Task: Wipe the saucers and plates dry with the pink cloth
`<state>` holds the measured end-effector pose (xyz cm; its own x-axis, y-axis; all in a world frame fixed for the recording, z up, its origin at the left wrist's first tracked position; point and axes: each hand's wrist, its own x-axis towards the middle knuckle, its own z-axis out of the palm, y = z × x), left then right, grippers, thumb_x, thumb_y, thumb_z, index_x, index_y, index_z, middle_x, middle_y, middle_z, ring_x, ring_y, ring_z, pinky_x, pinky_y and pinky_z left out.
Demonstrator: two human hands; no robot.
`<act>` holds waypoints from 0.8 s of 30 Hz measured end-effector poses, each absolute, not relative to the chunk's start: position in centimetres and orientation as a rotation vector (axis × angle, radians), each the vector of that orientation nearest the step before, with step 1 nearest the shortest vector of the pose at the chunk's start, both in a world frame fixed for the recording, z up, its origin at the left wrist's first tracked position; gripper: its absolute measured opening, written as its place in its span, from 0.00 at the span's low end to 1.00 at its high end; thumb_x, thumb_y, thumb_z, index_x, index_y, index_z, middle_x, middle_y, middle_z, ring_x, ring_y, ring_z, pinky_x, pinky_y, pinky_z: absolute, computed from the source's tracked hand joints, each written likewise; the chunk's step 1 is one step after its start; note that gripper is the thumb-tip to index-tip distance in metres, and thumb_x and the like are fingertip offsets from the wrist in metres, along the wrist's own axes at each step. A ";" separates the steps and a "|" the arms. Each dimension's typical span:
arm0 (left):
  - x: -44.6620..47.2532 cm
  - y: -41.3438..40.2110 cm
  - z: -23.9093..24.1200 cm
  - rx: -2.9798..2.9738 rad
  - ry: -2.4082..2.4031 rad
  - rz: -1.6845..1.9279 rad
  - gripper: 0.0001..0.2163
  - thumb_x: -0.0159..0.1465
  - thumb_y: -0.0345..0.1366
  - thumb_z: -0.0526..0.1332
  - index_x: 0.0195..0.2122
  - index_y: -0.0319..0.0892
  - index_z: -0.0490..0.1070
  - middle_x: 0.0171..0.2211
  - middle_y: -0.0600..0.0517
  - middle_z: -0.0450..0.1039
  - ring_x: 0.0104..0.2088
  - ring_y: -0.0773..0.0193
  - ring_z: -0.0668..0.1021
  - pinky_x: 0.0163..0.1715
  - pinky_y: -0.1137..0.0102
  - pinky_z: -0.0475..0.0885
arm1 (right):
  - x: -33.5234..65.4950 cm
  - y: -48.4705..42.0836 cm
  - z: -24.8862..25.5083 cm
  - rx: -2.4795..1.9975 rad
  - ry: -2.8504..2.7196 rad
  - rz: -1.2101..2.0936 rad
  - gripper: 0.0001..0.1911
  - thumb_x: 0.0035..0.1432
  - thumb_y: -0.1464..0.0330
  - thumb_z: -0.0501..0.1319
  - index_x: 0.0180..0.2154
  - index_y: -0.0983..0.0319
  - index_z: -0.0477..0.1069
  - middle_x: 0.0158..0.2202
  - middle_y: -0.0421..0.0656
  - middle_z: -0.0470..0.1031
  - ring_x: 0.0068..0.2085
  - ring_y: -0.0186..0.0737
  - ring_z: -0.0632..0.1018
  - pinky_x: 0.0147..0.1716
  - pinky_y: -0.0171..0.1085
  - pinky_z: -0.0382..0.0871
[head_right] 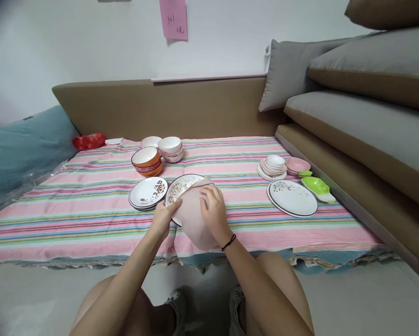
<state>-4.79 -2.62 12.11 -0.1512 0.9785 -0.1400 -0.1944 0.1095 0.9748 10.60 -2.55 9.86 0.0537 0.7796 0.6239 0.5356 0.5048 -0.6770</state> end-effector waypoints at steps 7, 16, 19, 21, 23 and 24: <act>-4.8 -2.7 12.7 0.872 1.223 1.233 0.19 0.45 0.37 0.70 0.38 0.34 0.75 0.36 0.43 0.78 0.33 0.58 0.78 0.33 0.69 0.72 | 11.8 -2.5 10.2 -1.333 -1.371 0.193 0.16 0.54 0.68 0.61 0.46 0.62 0.65 0.46 0.50 0.68 0.49 0.47 0.69 0.50 0.48 0.65; -6.6 -3.2 14.2 1.052 1.184 0.896 0.20 0.48 0.40 0.69 0.40 0.35 0.75 0.36 0.45 0.78 0.32 0.59 0.77 0.32 0.69 0.70 | 14.4 -1.3 11.4 -1.206 -1.195 0.776 0.12 0.50 0.60 0.64 0.31 0.62 0.76 0.33 0.45 0.78 0.36 0.44 0.77 0.39 0.41 0.70; -6.9 -3.4 14.2 1.113 1.137 0.835 0.20 0.50 0.40 0.68 0.42 0.36 0.74 0.38 0.45 0.78 0.35 0.58 0.77 0.35 0.68 0.70 | 14.7 -1.5 11.7 -1.232 -1.243 0.647 0.09 0.51 0.62 0.64 0.30 0.61 0.77 0.32 0.45 0.78 0.35 0.43 0.77 0.37 0.41 0.70; -6.8 -3.5 14.1 1.166 1.135 0.771 0.18 0.50 0.40 0.67 0.40 0.36 0.75 0.36 0.46 0.78 0.34 0.58 0.77 0.35 0.68 0.69 | 14.8 -1.6 11.9 -1.238 -1.241 0.523 0.08 0.52 0.63 0.64 0.30 0.61 0.77 0.33 0.45 0.77 0.36 0.43 0.76 0.37 0.40 0.70; -6.6 -3.6 14.1 1.223 1.158 0.699 0.14 0.50 0.39 0.67 0.35 0.36 0.75 0.31 0.48 0.77 0.30 0.60 0.76 0.32 0.69 0.68 | 14.6 -1.7 12.2 -1.200 -1.240 0.461 0.08 0.54 0.64 0.63 0.31 0.61 0.76 0.34 0.45 0.76 0.37 0.42 0.76 0.37 0.40 0.70; -6.4 -3.7 14.0 1.246 1.166 0.668 0.11 0.50 0.39 0.66 0.32 0.36 0.75 0.29 0.49 0.76 0.28 0.61 0.75 0.31 0.70 0.68 | 14.4 -1.8 12.3 -1.168 -1.246 0.466 0.07 0.55 0.64 0.62 0.31 0.61 0.76 0.34 0.45 0.75 0.37 0.42 0.76 0.38 0.40 0.70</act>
<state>-6.43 -3.72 14.03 0.3231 0.8966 -0.3028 0.1923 0.2511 0.9487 14.43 -1.78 12.28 0.3231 0.8144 0.4821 0.2988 0.3956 -0.8685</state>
